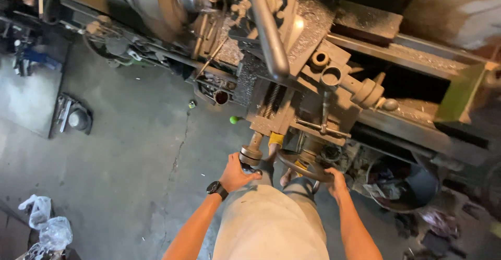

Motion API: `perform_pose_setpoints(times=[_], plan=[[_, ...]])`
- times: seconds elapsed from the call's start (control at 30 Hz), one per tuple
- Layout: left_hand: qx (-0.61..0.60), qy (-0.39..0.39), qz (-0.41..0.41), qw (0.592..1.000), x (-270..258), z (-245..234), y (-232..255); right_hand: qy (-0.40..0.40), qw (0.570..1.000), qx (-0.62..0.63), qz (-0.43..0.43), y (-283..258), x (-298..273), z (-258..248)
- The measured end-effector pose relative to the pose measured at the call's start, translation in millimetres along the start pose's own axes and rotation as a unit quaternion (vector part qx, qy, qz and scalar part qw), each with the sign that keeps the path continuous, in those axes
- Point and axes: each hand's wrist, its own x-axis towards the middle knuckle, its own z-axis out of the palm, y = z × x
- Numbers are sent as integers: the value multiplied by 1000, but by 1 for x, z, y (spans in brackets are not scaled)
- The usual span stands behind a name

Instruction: The person measures a metal ring with a caliper, then grinds it on a bench grinder. They return to a metal lathe, adjust the tool post and tailstock, and operate the machine to machine the metal ring while it rotates in the chuck.

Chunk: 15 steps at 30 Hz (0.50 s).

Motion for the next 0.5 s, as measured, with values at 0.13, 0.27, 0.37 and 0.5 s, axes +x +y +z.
perform_pose_setpoints(times=[0.13,0.27,0.37,0.5], plan=[[80,123,50,988,-30,-17,60,-57,971,-216,-88,-24,-63,11],[124,215,175,953,-53,18,117,-126,816,-507,-248,-84,-157,57],[-34,127,147,980,-28,99,94,-127,785,-568,-211,-101,-183,86],[-265,-83,-102,955,38,185,50,-118,799,-543,-231,-98,-196,101]])
